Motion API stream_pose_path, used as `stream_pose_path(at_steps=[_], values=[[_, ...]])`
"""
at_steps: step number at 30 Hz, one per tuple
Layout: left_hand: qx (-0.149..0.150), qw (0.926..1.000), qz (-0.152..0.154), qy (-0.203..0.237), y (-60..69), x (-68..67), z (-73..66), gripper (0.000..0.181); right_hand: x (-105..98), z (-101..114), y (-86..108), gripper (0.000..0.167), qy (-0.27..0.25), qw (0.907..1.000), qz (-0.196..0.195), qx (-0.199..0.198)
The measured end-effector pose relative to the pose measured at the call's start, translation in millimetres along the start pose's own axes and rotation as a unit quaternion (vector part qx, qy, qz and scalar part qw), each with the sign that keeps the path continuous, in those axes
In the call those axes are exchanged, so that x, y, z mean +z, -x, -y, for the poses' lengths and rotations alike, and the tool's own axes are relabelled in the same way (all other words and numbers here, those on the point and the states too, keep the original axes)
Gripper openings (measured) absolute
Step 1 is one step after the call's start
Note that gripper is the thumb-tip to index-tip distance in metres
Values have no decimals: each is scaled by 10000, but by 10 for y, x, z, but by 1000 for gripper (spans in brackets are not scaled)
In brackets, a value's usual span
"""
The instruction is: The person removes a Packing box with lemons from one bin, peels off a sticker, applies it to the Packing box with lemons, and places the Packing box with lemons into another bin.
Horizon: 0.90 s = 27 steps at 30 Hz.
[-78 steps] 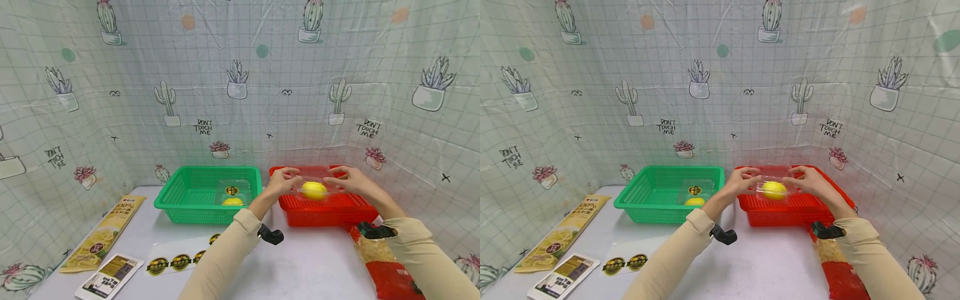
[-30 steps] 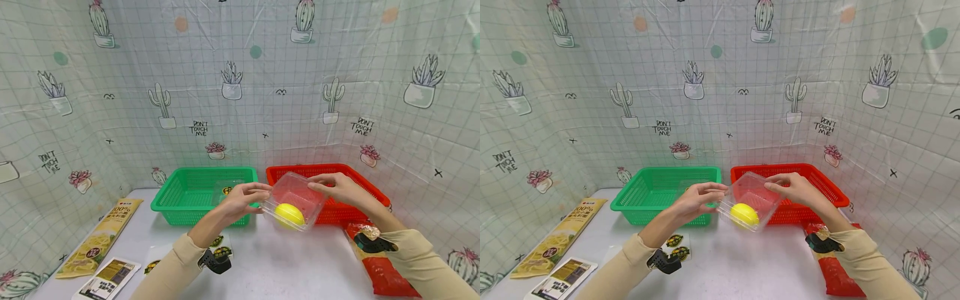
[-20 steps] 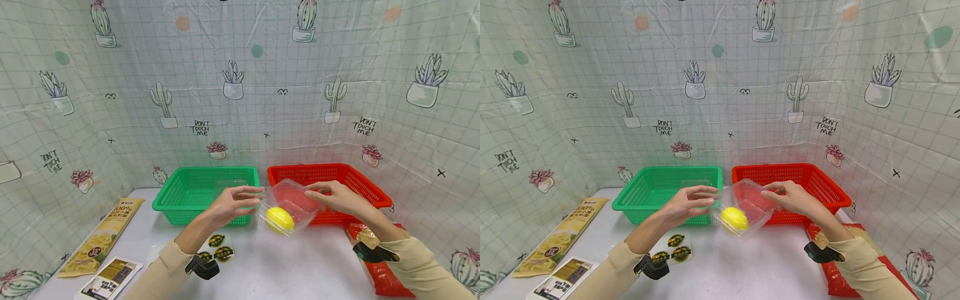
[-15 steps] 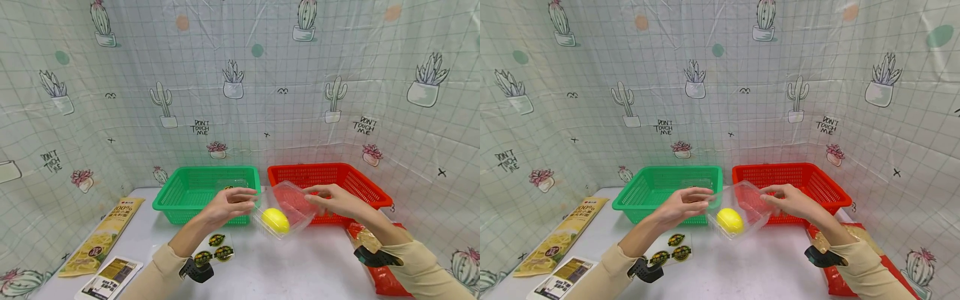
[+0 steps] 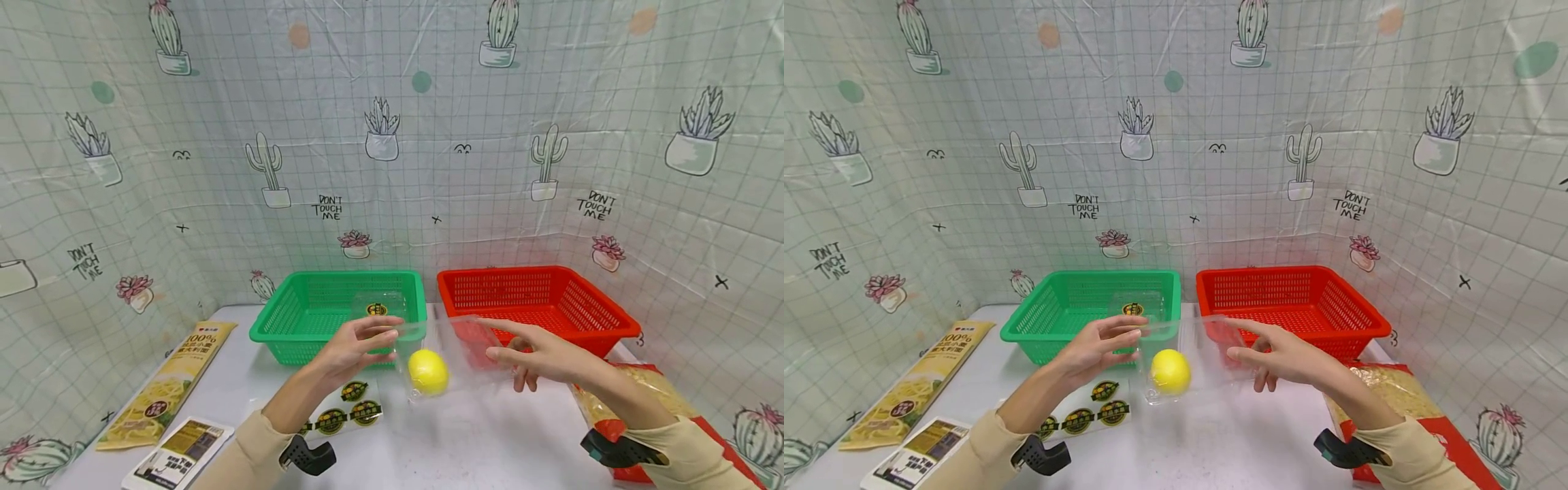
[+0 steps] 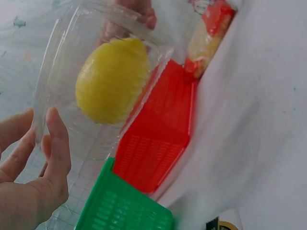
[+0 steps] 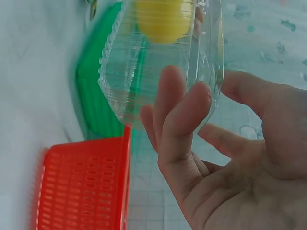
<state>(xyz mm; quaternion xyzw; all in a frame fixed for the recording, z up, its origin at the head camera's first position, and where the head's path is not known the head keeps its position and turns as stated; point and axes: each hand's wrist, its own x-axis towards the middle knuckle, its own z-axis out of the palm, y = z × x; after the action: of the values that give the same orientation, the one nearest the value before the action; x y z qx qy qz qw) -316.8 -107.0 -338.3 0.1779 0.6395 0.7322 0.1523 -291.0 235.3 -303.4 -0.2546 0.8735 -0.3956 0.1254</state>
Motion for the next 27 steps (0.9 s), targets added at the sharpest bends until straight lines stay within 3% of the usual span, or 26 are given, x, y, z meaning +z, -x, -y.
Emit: stream_pose_path(at_steps=[13, 27], values=[[-312, 9987, -108, -396, 77, -101, 258, 44, 225, -99, 39, 69, -226, 9991, 355, -73], [-106, 9913, 224, -1294, 76, -144, 455, 48, 398, -245, 24, 71, -438, 9974, 478, 313]])
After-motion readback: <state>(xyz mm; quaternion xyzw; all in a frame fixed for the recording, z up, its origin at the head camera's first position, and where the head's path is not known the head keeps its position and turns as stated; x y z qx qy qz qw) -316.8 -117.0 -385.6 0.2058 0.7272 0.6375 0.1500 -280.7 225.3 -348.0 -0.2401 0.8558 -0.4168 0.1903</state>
